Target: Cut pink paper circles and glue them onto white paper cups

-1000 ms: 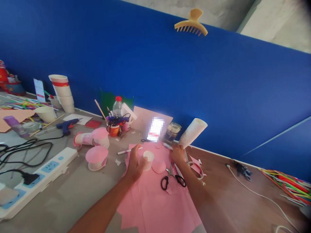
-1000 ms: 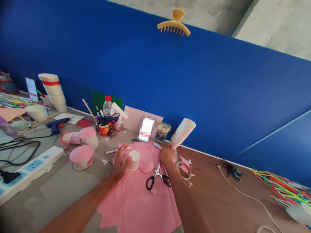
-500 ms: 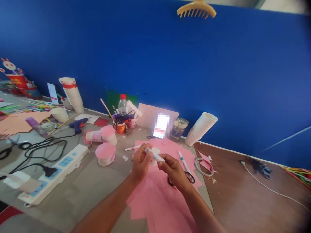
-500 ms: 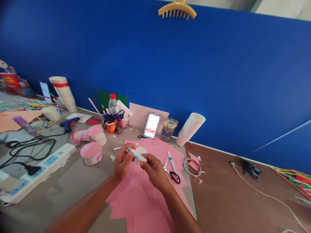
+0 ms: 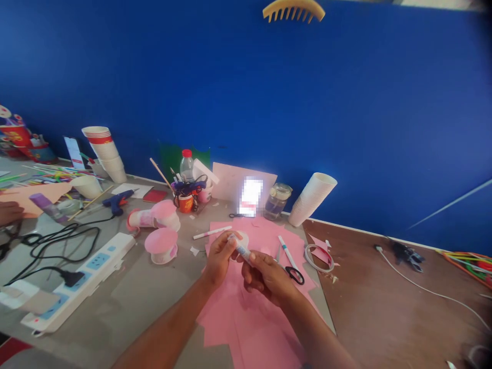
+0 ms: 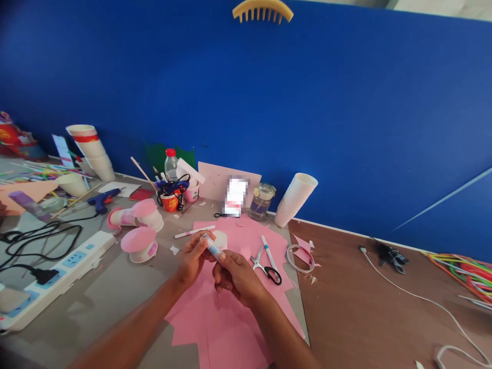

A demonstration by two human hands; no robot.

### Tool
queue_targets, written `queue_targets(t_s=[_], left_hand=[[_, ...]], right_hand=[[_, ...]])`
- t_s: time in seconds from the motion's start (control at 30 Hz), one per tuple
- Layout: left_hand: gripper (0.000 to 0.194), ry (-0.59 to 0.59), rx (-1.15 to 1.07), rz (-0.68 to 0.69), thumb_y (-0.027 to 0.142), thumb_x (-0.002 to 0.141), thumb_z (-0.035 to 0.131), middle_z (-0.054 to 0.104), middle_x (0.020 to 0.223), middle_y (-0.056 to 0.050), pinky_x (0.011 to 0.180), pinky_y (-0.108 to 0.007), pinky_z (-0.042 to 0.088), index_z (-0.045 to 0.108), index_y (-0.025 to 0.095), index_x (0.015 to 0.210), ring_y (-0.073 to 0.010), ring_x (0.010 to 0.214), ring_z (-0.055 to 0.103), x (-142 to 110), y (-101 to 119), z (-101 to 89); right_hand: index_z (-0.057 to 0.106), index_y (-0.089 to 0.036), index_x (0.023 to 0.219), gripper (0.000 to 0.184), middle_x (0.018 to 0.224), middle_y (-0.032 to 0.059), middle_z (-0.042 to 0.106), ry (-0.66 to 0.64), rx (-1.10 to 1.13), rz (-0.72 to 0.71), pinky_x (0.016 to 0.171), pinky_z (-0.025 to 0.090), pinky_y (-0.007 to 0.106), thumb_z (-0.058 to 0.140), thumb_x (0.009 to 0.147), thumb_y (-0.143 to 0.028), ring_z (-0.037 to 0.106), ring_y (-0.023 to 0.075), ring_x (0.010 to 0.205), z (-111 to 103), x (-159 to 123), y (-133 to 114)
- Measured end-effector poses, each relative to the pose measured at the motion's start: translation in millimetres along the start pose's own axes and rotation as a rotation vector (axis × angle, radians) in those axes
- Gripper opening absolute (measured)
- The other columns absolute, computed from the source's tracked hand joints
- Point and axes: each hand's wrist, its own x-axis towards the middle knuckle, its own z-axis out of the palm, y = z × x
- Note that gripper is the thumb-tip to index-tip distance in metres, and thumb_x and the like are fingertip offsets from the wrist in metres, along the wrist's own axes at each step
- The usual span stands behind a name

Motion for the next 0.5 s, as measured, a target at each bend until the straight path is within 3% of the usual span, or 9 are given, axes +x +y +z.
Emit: queue_targets(t_s=[0.13,0.27,0.33,0.5], left_hand=[[0.03,-0.014,0.01,0.004,0.046,0.081,0.055,0.042,0.055,0.005,0.051,-0.023,0.031,0.055,0.016,0.084,-0.0079,0.049,0.041,0.4,2.7,-2.8],[0.03,0.047,0.056,0.007,0.046,0.079,0.057,0.044,0.06,0.003,0.05,-0.023,0.032,0.057,0.016,0.081,-0.0081,0.05,0.04,2.2,1.8,-8.0],[0.031,0.078,0.066,0.011,0.047,0.077,0.059,0.045,0.062,0.003,0.05,-0.023,0.033,0.058,0.016,0.08,-0.0084,0.052,0.04,3.0,1.1,-9.1],[0.03,0.094,0.048,0.014,0.045,0.076,0.062,0.045,0.062,0.002,0.053,-0.022,0.035,0.061,0.016,0.078,-0.008,0.055,0.04,4.8,4.1,-5.8]], right_hand=[[0.057,-0.016,0.083,0.031,0.049,-0.0056,0.054,-0.041,0.018,0.027,0.043,0.038,0.021,0.056,0.082,-0.047,0.028,0.003,0.034,-0.7,0.8,1.8],[0.054,-0.016,0.081,0.034,0.047,-0.0063,0.05,-0.005,-0.072,0.013,0.042,0.035,0.021,0.051,0.084,-0.05,0.029,0.0041,0.035,0.8,3.6,6.8],[0.052,-0.017,0.079,0.033,0.048,-0.0063,0.048,0.064,-0.228,-0.049,0.042,0.031,0.021,0.049,0.084,-0.05,0.033,0.0061,0.038,2.5,4.0,8.4],[0.055,-0.019,0.08,0.022,0.058,-0.0016,0.051,0.33,-0.853,-0.304,0.05,0.029,0.025,0.047,0.087,-0.038,0.043,0.0126,0.052,6.1,0.3,6.4]])
